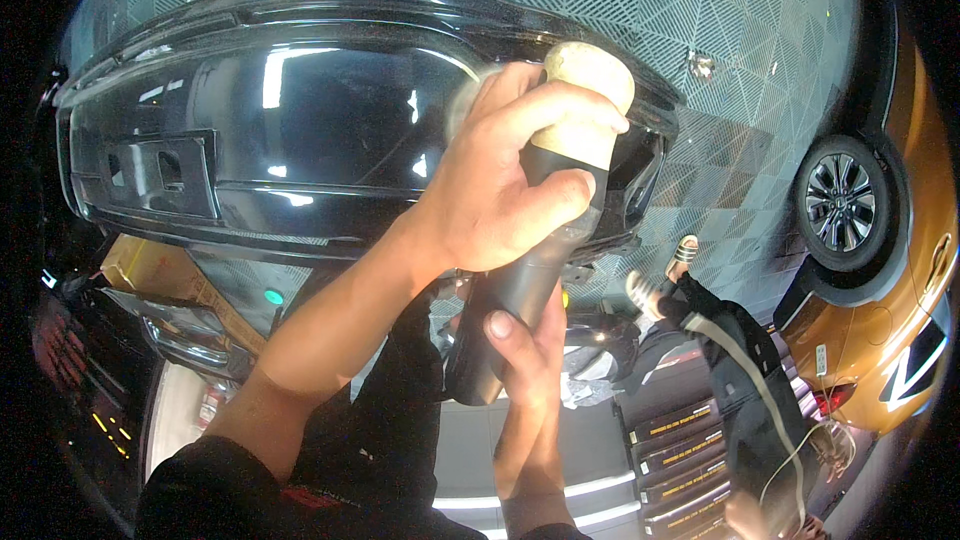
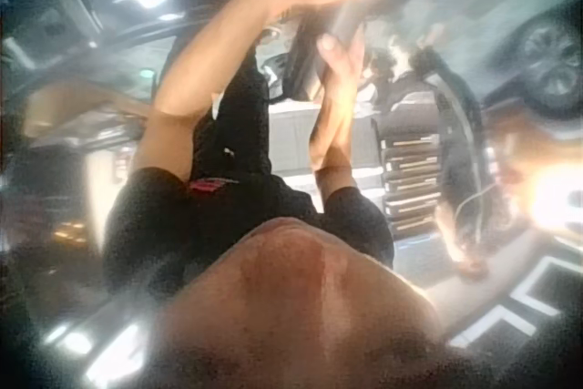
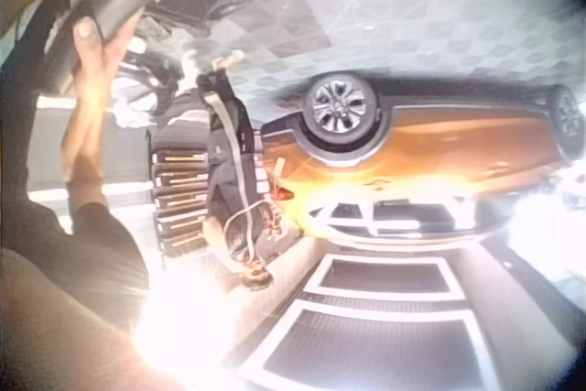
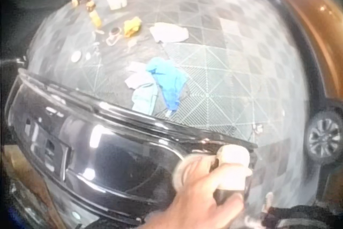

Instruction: The person uses a rotary polisher with a foam pad to polish a black car bumper. They apply polishing compound from a yellow bottle onto the pad and move the polisher across the bumper surface in overlapping passes.

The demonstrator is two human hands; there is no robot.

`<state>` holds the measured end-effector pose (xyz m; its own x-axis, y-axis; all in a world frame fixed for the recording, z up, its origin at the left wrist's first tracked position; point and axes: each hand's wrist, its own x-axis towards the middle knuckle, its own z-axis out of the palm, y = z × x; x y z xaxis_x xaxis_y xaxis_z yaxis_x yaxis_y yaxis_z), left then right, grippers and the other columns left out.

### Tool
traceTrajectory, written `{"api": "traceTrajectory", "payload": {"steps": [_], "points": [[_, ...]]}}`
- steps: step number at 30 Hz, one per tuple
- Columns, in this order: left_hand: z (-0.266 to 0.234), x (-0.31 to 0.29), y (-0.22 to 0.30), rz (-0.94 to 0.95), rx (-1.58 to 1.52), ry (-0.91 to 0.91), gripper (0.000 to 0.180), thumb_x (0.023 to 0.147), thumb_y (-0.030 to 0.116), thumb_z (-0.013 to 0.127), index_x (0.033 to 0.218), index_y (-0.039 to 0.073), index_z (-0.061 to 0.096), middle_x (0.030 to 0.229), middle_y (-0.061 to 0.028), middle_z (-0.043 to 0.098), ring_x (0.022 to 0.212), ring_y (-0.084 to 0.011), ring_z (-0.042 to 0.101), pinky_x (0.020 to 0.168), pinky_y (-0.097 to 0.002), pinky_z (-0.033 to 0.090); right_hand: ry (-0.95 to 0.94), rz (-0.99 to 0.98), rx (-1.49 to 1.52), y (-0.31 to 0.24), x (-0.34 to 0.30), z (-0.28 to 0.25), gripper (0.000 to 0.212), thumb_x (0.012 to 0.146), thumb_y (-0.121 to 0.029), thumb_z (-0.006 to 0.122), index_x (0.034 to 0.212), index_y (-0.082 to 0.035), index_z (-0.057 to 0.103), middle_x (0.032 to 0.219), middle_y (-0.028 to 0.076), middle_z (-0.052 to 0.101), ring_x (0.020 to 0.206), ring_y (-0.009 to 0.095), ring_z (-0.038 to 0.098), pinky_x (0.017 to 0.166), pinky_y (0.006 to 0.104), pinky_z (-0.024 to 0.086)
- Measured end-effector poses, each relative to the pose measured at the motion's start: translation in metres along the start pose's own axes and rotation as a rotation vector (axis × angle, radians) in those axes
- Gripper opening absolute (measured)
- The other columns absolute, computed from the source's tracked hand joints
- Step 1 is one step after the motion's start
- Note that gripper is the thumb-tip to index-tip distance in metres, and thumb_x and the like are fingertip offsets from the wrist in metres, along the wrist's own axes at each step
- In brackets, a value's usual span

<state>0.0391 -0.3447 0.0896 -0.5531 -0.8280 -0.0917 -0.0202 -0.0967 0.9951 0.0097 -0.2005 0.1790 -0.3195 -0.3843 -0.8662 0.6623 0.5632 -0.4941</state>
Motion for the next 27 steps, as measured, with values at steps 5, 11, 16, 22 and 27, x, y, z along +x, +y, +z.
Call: {"api": "traceTrajectory", "payload": {"steps": [5, 11, 16, 22, 27], "points": [[0.011, -0.013, 0.005, -0.089, 0.015, -0.055, 0.036, 0.074, 0.017, 0.072, 0.109, 0.014, 0.069, 0.108, -0.0172, 0.055, 0.104, -0.0383, 0.052, 0.093, -0.0488, 0.041, 0.060, 0.066, -0.007, 0.001, -0.016, -0.006, 0.093, 0.071, -0.050, 0.082, 0.135, 0.004, 0.045, 0.100, 0.020, 0.063, 0.083, 0.027, 0.068, 0.071, 0.0373, 0.061], [0.006, -0.004, 0.008, -0.066, 0.065, -0.013, 0.039, 0.072, 0.018, 0.069, 0.111, 0.016, 0.072, 0.109, -0.0126, 0.057, 0.104, -0.0335, 0.054, 0.097, -0.0441, 0.041, 0.054, 0.075, -0.022, -0.006, -0.009, -0.001, 0.093, 0.070, -0.051, 0.081, 0.134, 0.006, 0.046, 0.100, 0.019, 0.063, 0.083, 0.026, 0.068, 0.071, 0.0380, 0.060], [-0.005, 0.004, 0.005, -0.029, 0.008, 0.003, 0.039, 0.072, 0.018, 0.070, 0.110, 0.013, 0.069, 0.110, -0.0170, 0.054, 0.106, -0.0369, 0.051, 0.096, -0.0469, 0.040, -0.008, 0.016, 0.044, -0.005, 0.001, 0.003, 0.085, 0.076, -0.041, 0.082, 0.136, 0.006, 0.044, 0.103, 0.020, 0.063, 0.087, 0.027, 0.069, 0.072, 0.0374, 0.062], [-0.004, -0.003, 0.005, -0.055, 0.015, -0.041, 0.038, 0.073, 0.019, 0.072, 0.110, 0.014, 0.070, 0.108, -0.0162, 0.055, 0.105, -0.0369, 0.052, 0.094, -0.0469, 0.041, -0.032, 0.036, 0.024, 0.002, -0.005, -0.005, 0.087, 0.075, -0.044, 0.082, 0.135, 0.006, 0.044, 0.102, 0.021, 0.063, 0.088, 0.028, 0.069, 0.072, 0.0391, 0.062], [0.005, -0.010, 0.006, -0.065, 0.031, -0.043, 0.037, 0.072, 0.016, 0.073, 0.109, 0.015, 0.069, 0.106, -0.0149, 0.054, 0.102, -0.0371, 0.052, 0.092, -0.0479, 0.041, 0.040, -0.056, -0.006, 0.008, -0.012, -0.003, 0.080, 0.080, -0.046, 0.076, 0.130, 0.010, 0.048, 0.096, 0.024, 0.066, 0.072, 0.029, 0.071, 0.061, 0.0342, 0.062]]}}
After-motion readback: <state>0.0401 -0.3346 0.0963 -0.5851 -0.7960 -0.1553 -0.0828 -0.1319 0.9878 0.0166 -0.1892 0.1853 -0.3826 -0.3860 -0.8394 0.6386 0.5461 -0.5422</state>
